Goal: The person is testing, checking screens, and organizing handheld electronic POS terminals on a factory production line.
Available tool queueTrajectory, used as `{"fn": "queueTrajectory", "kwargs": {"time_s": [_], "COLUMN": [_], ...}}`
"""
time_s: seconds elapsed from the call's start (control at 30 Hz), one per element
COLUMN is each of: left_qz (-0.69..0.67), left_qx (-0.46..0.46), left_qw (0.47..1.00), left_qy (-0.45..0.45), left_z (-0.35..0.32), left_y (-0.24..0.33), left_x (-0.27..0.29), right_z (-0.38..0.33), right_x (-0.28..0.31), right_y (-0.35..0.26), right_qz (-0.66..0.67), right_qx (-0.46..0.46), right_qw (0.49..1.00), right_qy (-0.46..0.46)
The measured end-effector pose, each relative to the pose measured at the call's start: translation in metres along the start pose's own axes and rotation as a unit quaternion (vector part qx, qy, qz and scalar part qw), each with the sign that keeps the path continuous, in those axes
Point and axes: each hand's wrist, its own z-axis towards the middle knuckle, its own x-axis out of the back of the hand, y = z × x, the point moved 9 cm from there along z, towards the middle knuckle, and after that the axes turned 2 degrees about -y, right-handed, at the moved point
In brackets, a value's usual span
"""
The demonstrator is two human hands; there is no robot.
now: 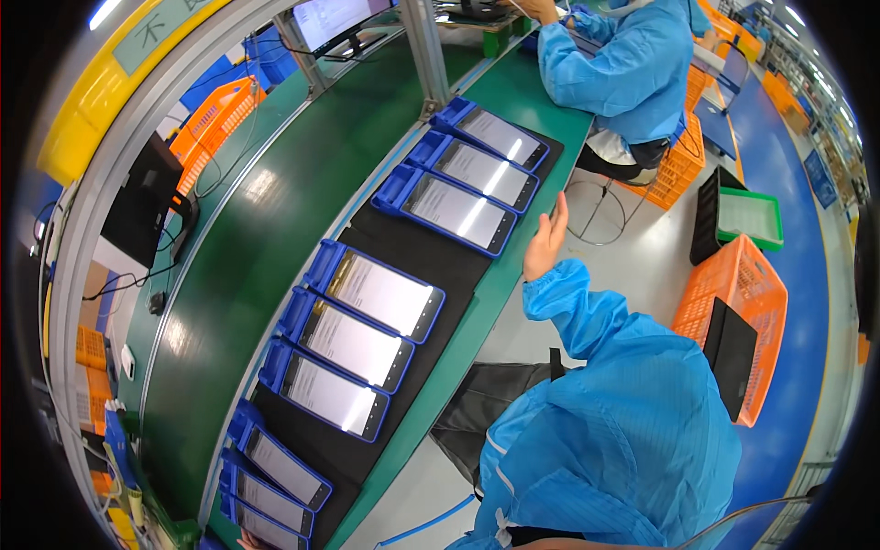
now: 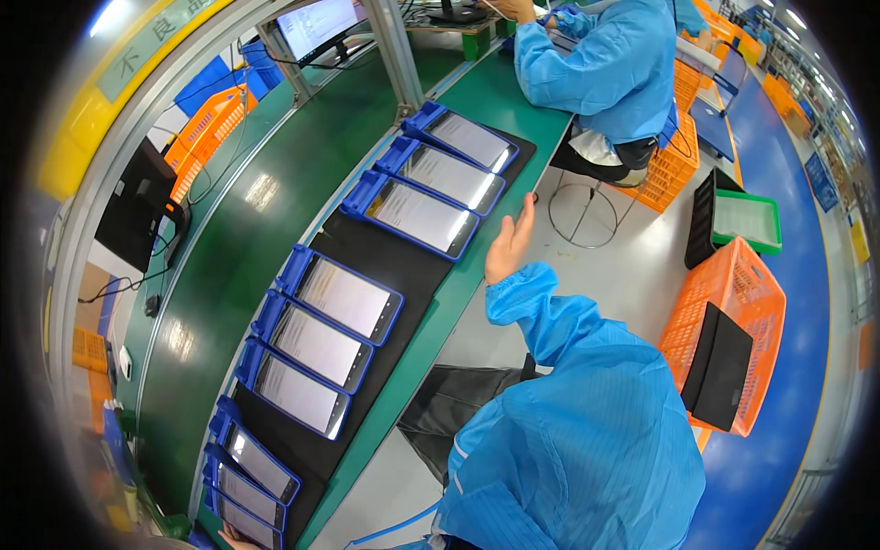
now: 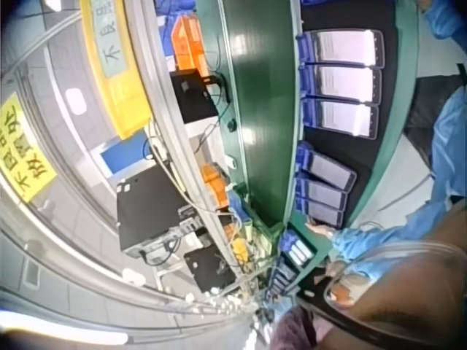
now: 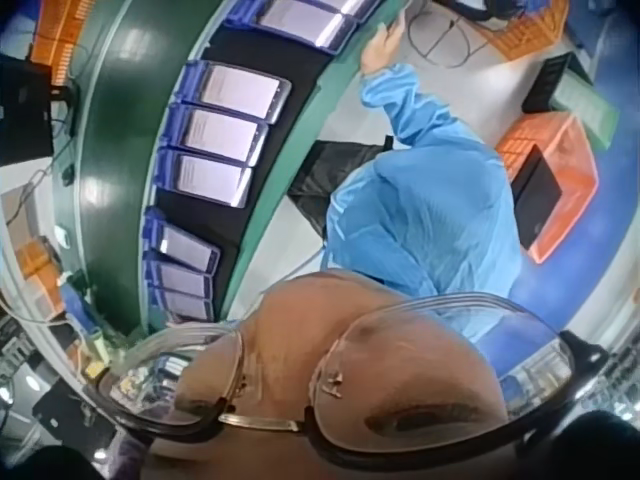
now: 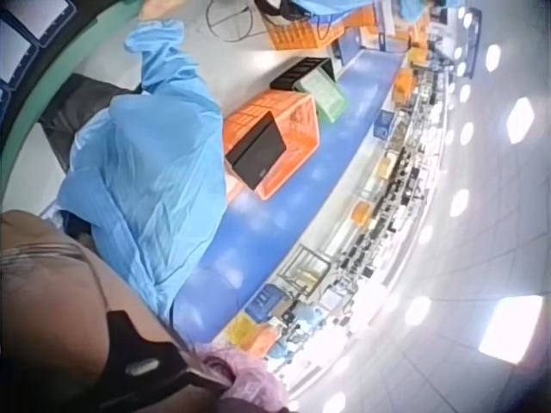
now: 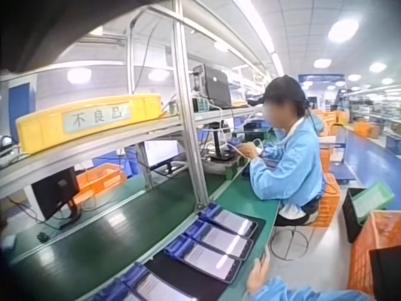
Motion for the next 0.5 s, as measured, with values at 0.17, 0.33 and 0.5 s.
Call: {"fn": "queueTrajectory", "kwargs": {"time_s": [0.17, 0.33, 0.5], "left_qz": [0.004, 0.061, 0.123], "left_qx": [0.044, -0.014, -0.057], "left_qw": [0.997, 0.997, 0.989], "left_qy": [-0.066, -0.039, -0.051], "left_z": [-0.006, -0.025, -0.051], "left_y": [-0.01, -0.043, -0.022], "left_x": [0.015, 0.008, -0.014], "right_z": [-0.004, -0.021, -0.001], "right_x": [0.001, 0.002, 0.034], "right_y": [-0.012, 0.003, 0.047], "right_qz": [-0.03, -0.039, -0.315], "right_qx": [0.009, 0.08, 0.19], "right_qw": [0.999, 0.996, 0.93], "right_qy": [0.012, -0.011, -0.017]}}
